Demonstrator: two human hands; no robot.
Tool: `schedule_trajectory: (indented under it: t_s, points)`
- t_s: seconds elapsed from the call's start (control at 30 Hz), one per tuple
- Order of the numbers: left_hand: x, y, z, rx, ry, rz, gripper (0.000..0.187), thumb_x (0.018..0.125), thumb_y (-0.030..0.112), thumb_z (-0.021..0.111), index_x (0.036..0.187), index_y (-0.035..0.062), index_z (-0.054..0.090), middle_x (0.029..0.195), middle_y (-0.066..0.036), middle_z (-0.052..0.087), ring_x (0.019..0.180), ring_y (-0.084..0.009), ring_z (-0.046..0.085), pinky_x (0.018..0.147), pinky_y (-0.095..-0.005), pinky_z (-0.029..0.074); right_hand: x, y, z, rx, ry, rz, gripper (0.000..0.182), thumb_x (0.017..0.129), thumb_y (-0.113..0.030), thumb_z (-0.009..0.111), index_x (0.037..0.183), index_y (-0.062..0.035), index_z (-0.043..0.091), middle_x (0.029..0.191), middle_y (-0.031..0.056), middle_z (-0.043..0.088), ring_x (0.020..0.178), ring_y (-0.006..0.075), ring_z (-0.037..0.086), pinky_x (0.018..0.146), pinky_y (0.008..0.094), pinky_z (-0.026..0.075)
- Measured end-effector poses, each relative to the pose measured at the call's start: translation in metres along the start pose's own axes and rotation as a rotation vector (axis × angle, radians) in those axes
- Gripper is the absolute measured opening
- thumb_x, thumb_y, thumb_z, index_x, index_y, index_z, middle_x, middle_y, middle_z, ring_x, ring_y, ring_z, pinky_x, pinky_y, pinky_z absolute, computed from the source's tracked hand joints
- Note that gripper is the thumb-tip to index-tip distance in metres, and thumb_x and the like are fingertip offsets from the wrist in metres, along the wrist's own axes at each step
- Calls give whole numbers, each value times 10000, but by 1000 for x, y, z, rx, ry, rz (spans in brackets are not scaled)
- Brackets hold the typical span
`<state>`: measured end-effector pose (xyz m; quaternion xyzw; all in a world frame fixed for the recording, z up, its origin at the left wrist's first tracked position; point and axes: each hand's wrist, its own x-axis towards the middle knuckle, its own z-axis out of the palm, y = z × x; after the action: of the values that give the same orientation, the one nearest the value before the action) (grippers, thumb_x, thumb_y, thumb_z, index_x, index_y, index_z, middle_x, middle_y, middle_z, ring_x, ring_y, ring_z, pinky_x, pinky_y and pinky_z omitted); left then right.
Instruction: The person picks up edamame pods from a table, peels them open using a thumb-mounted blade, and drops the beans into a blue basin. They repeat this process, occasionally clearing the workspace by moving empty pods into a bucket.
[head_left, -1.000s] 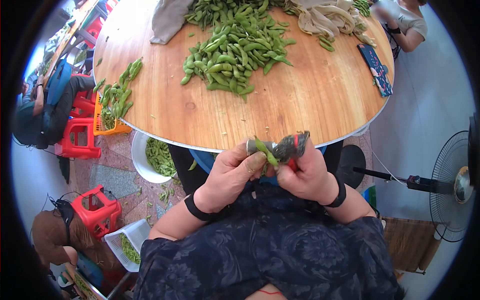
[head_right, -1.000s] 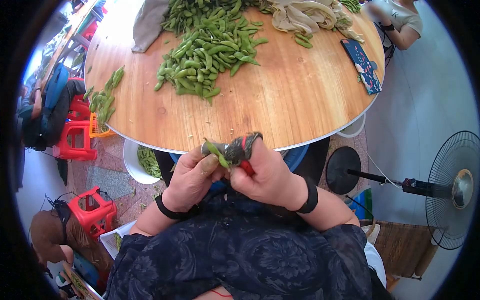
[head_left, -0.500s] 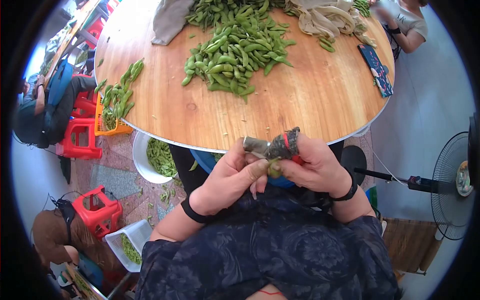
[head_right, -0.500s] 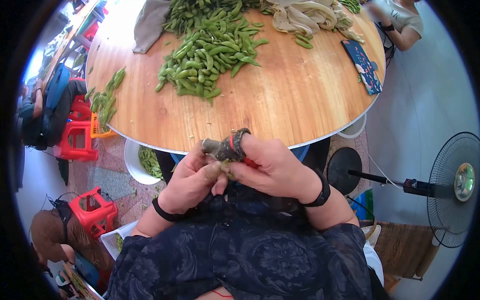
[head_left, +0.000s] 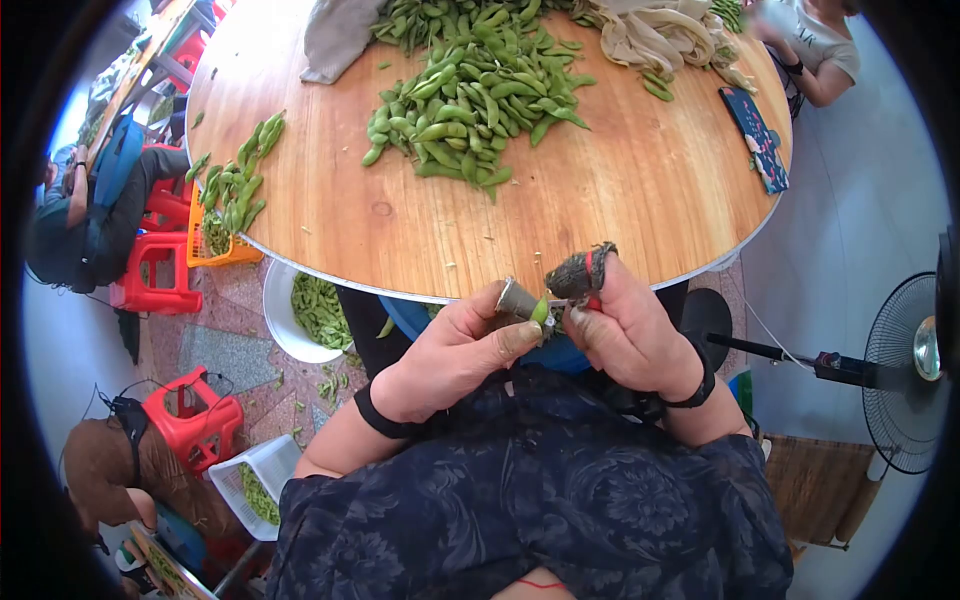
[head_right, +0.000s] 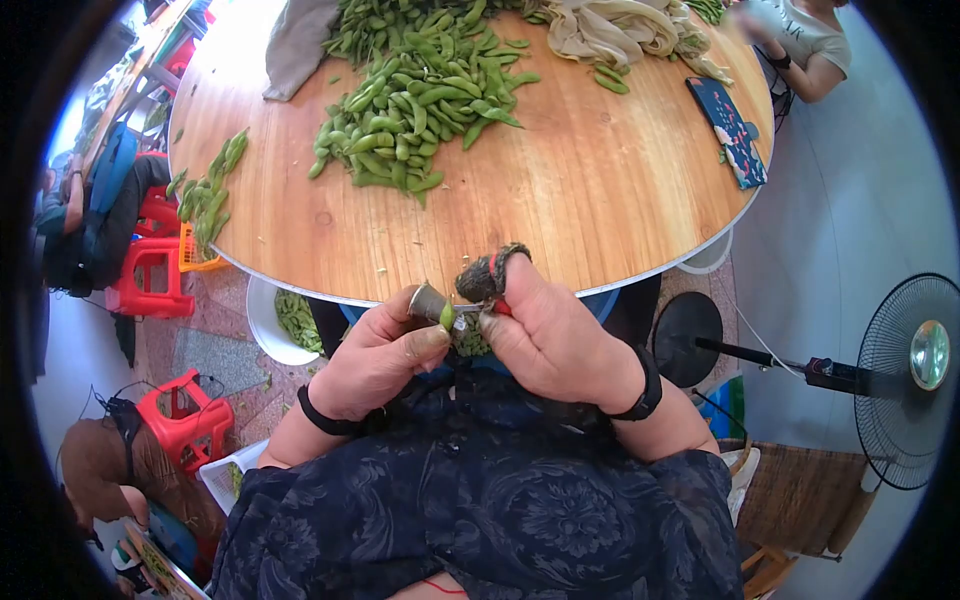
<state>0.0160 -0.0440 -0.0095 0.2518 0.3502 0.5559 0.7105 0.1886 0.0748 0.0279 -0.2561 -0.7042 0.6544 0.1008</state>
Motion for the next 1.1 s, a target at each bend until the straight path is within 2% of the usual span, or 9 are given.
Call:
schedule_trajectory:
  t_s: [0.33,0.5,0.63,0.7,0.87,0.93,1.0,1.07,1.1]
  points:
    - [1,-14,8,530,165,347,84,908,23,585,987,6,560,760,8,555,666,-54,500,542,-229,408,0,7,6,-345,-31,-229,210,844,-35,496,1030,11,411,762,209,529,662,408,563,568,434,446]
    - [1,-10,8,1209,228,666,90,858,12,631,912,-6,561,705,-62,537,627,-108,530,533,-270,424,0,14,12,-430,19,-254,211,825,-27,514,1001,22,408,648,199,508,588,412,552,505,445,427]
    - [1,-8,10,1125,218,711,62,879,25,611,904,10,557,707,-30,539,624,-100,530,530,-274,427,2,22,14,-413,36,-372,224,806,-18,525,996,27,416,624,184,506,580,409,559,498,450,431]
    - [-5,0,10,296,124,18,29,911,54,577,925,36,559,719,1,544,587,-91,502,521,-241,406,3,26,14,-388,19,-398,219,800,-16,531,992,19,431,625,178,508,581,404,562,500,446,439]
    - [1,4,-4,-476,-87,-327,96,892,63,589,985,39,575,650,22,475,513,-53,369,468,-222,308,8,19,14,-382,-33,-490,189,784,-16,552,958,-8,477,648,177,535,592,393,574,521,424,470]
    - [1,-1,-7,-383,-94,-289,86,898,58,576,980,31,577,662,27,497,522,-55,391,473,-221,324,9,8,5,-667,-190,-514,162,785,-15,555,937,-18,499,685,173,574,638,388,597,551,415,487]
    - [2,0,-4,-288,-113,-246,79,903,53,563,975,23,578,675,32,520,531,-57,414,478,-219,340,6,5,-6,-581,-239,-363,156,797,-15,539,948,-22,496,714,161,597,651,372,607,559,406,490]
    - [0,6,10,527,-4,180,59,891,28,554,944,9,570,713,1,582,562,-107,512,508,-245,406,4,10,-12,-248,-283,-249,113,854,-36,502,965,-36,480,756,92,632,618,277,618,544,360,479]
    - [2,5,10,525,-14,186,59,891,28,554,944,9,570,713,1,582,562,-107,512,508,-245,406,5,5,-16,-258,-277,-247,113,854,-36,502,965,-36,480,756,92,632,618,277,618,544,360,479]
